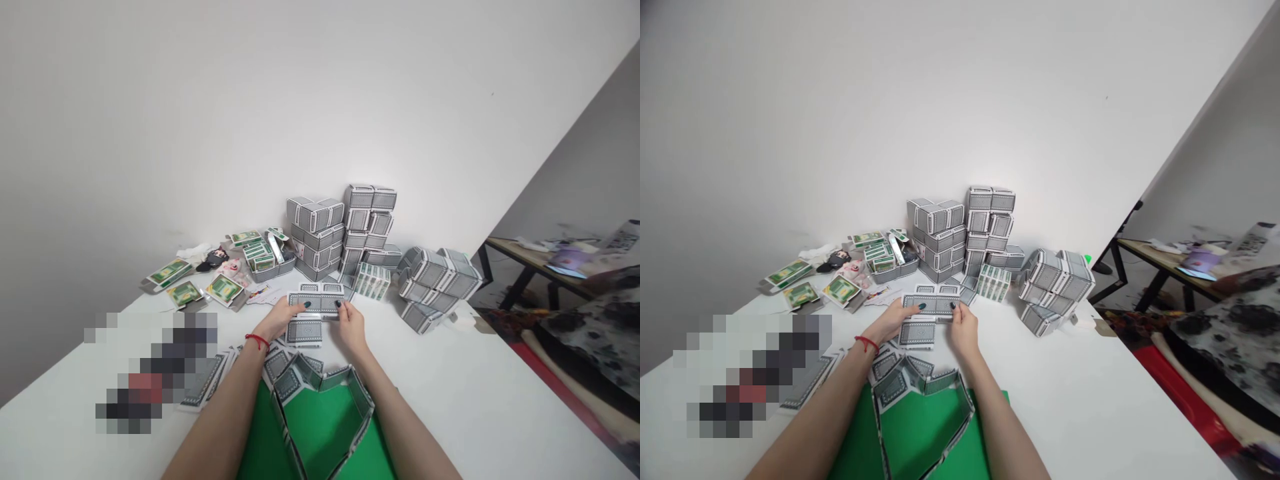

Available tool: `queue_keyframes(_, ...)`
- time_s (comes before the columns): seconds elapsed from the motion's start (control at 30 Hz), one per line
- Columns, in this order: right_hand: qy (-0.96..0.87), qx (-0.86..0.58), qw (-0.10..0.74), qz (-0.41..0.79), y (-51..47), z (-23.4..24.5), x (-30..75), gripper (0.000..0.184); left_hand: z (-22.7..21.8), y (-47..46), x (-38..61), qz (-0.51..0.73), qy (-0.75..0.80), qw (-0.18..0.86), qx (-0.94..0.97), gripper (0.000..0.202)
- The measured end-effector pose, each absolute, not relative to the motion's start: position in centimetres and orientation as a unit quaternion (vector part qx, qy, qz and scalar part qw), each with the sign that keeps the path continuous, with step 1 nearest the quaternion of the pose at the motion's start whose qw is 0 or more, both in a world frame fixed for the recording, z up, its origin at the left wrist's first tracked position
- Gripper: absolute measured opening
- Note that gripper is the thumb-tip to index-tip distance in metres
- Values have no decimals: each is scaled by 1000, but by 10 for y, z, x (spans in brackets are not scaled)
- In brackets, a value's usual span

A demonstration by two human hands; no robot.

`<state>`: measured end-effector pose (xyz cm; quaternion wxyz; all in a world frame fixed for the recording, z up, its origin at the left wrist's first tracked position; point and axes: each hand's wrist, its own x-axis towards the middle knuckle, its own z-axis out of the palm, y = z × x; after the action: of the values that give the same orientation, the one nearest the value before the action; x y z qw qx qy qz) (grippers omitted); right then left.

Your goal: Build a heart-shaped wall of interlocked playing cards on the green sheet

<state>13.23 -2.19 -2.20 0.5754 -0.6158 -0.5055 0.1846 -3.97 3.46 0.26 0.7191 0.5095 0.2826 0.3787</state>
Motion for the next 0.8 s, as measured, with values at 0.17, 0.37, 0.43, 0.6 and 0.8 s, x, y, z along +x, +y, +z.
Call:
queue_keyframes(0.17,-487,-593,601,222,-20,-23,134,38,-5,39,-38,380,306,717,498,38)
queue_keyframes(0.37,-355,-431,667,494,-24,-14,139,28,-5,43,-40,376,291,743,471,34)
queue_keyframes(0.43,-308,-379,671,557,-27,-11,142,26,-4,43,-39,387,286,740,469,34)
queue_keyframes(0.6,-267,-337,660,616,-27,-15,152,17,-6,43,-37,404,308,727,462,34)
queue_keyframes(0.8,-252,-318,657,635,-24,-23,154,14,-4,41,-31,435,332,721,425,33)
